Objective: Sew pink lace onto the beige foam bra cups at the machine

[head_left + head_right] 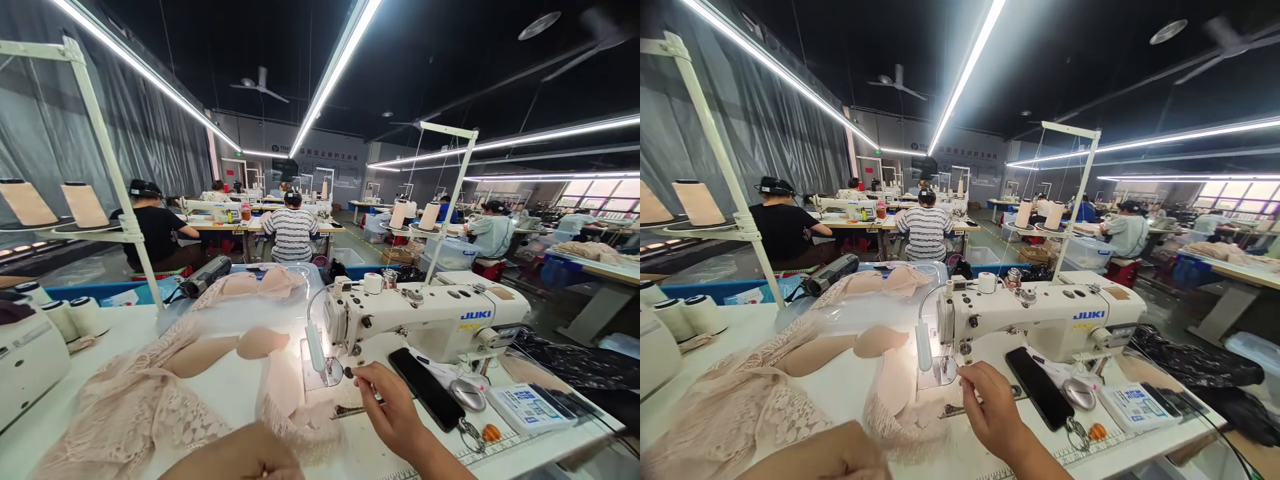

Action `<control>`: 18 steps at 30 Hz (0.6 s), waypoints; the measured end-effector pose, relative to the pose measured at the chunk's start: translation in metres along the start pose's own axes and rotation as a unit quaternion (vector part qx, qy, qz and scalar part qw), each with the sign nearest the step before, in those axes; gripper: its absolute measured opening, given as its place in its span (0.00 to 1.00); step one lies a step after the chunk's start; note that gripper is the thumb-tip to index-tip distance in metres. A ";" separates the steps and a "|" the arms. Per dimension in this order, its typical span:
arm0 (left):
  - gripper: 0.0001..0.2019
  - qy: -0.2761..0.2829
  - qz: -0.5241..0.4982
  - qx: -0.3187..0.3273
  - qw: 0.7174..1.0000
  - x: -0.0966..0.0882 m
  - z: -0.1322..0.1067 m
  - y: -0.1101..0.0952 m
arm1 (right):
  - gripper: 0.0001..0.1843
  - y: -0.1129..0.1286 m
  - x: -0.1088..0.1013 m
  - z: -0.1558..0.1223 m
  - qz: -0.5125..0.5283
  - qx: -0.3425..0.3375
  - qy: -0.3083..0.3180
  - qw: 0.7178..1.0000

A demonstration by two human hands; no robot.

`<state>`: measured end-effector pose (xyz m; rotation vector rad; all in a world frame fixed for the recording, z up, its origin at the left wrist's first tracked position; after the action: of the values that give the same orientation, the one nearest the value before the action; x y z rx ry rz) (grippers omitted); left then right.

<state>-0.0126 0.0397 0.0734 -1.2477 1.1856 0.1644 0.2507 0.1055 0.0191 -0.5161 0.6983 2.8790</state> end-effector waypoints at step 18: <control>0.10 -0.411 0.193 0.033 0.890 -0.012 0.111 -0.034 | 0.15 -0.025 0.014 -0.021 -0.006 -0.008 -0.073 0.997</control>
<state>0.0708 0.1195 0.0877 -0.7241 0.6578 0.8559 0.2488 0.1187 -0.0142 -0.3078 0.6471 2.8775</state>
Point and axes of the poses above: each hand's wrist, its own z-axis towards the middle knuckle, its own x-axis out of the palm, y = z × x, the point moved 2 cm from there along z, towards the middle knuckle, and after that the axes turned 12 degrees about z, right-handed, at the moved point
